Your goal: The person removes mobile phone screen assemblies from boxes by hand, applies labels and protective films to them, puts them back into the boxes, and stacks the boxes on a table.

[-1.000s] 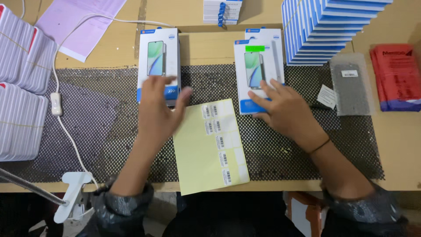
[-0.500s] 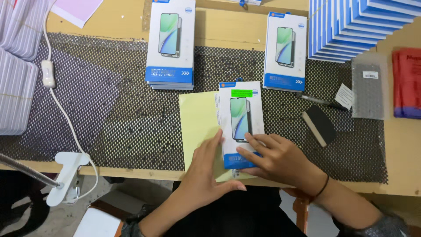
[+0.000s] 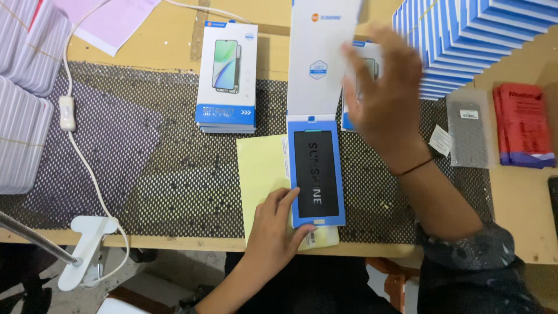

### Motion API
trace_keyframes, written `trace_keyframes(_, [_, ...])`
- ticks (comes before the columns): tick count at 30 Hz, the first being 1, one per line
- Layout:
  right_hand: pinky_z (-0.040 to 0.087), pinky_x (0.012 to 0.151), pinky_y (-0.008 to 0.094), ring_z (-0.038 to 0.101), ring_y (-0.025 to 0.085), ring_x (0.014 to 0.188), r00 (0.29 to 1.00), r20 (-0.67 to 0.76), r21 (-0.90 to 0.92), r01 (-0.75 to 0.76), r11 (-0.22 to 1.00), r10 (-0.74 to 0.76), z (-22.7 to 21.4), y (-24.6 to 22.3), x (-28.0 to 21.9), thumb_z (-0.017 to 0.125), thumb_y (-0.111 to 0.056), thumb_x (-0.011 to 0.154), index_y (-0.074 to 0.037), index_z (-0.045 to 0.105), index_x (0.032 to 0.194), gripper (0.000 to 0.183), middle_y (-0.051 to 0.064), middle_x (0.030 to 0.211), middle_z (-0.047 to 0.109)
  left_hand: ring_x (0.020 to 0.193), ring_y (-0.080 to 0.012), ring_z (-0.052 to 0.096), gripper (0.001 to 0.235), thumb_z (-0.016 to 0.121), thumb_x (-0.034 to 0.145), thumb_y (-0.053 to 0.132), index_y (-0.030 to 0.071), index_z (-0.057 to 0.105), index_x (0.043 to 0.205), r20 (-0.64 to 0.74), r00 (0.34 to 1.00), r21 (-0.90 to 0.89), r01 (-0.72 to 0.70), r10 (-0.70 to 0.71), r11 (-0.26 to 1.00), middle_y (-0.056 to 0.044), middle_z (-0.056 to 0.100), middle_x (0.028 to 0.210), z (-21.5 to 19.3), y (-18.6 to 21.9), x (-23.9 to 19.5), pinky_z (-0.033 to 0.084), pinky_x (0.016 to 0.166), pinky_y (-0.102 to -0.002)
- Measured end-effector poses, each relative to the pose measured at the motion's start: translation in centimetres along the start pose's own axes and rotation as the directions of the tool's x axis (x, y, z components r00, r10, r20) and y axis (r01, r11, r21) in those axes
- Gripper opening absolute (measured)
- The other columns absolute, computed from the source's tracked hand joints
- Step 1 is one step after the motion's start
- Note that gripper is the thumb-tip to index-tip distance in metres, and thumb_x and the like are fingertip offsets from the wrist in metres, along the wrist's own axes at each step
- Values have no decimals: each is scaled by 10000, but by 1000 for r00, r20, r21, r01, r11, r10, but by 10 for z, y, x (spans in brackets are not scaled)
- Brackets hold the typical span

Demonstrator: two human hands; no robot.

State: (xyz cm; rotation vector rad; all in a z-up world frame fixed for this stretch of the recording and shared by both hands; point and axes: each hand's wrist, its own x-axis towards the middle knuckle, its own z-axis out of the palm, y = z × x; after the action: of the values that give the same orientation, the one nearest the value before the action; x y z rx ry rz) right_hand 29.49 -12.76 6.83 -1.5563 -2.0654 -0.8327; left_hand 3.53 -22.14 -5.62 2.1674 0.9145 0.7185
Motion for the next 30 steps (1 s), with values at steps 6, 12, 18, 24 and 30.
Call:
trace_keyframes(6, [403,1090,489,555,317,1350,923,292,216,192,957,-251,53,-23,-83,662,-398,992,-51,651,1335,488,160,1414,618,1285,-354,503,718,673,962,446,15,421,1477,0,999,0,49,-49,999,-171,501,1371,5,-3,1,429,1030,-512])
trace_keyframes(12, [303,1185,545,446,357,1437,931,356,497,-117,860,-80,52,-26,-86,709,-421,940,-71,637,1253,475,149,1466,555,1145,-370,533,995,820,863,457,7,268,1557,197,977,153,49,-79,987,-187,504,1324,-8,2,21,457,931,-472])
trace_keyframes(18, [552,900,427,758,269,932,931,337,836,-364,410,140,40,-1,-82,723,-63,945,-87,704,1045,105,69,943,758,924,-552,690,926,636,958,453,-198,278,1510,145,987,218,36,-68,975,-388,658,984,-55,39,83,557,729,-622])
trace_keyframes(24, [462,911,414,645,269,960,963,188,304,-244,921,193,40,73,-106,649,-260,1086,-166,724,1116,124,16,966,678,666,-451,725,455,506,1040,239,-27,375,1386,243,951,394,84,-191,915,-186,660,722,-44,8,131,560,503,-512])
trace_keyframes(30, [323,1059,516,466,300,1267,969,236,309,0,951,-77,42,11,-92,547,-455,1037,-217,709,1230,347,87,1298,575,584,-360,731,214,494,1015,153,67,405,1189,247,954,201,121,-170,972,-114,683,618,-31,-35,149,534,499,-407])
